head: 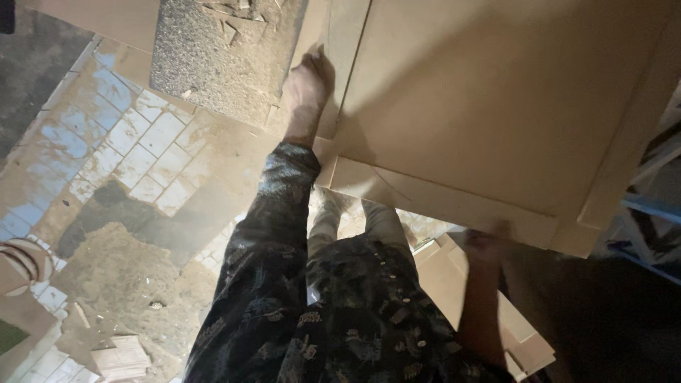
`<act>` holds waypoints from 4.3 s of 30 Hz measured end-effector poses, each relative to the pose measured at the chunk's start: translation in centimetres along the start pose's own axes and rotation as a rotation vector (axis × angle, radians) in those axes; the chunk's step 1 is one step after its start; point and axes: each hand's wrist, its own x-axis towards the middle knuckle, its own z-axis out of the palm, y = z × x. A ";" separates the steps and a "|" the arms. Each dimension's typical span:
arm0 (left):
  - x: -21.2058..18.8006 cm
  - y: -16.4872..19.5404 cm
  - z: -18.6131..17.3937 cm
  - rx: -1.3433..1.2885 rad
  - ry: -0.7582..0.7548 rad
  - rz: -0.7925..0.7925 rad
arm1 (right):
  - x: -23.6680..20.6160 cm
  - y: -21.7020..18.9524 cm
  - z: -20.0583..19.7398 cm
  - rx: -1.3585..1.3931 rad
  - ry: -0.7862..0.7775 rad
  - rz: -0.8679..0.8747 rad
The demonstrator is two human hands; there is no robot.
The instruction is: The person carries large wooden furniture panels across a dusty workshop and positions them on a work surface, aligning a shaped panel piece against a larger panel and adjusting its placement by hand. They lift and reposition the panels repeatedly, then pick up the assembled panel and carry it away.
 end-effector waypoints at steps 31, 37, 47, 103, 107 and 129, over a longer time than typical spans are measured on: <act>2.8 -1.3 -2.3 0.097 -0.090 -0.035 | -4.5 2.7 0.8 0.023 -0.122 -0.120; -8.4 -4.3 -1.5 0.067 0.055 0.485 | -2.4 2.7 -1.3 0.166 -0.356 -0.035; -18.8 -8.2 5.8 0.244 -0.156 1.151 | -0.7 4.2 -1.9 0.121 0.136 -0.001; -18.2 -4.8 1.7 0.017 -0.132 1.010 | 1.4 -20.2 0.8 -0.619 0.327 -0.199; -21.7 -6.9 2.7 -0.147 0.065 0.685 | 2.9 -18.0 2.0 -0.903 0.478 -0.220; -18.3 -4.9 6.5 -0.864 0.081 -0.190 | 1.0 -12.0 -1.7 -1.048 0.319 -0.215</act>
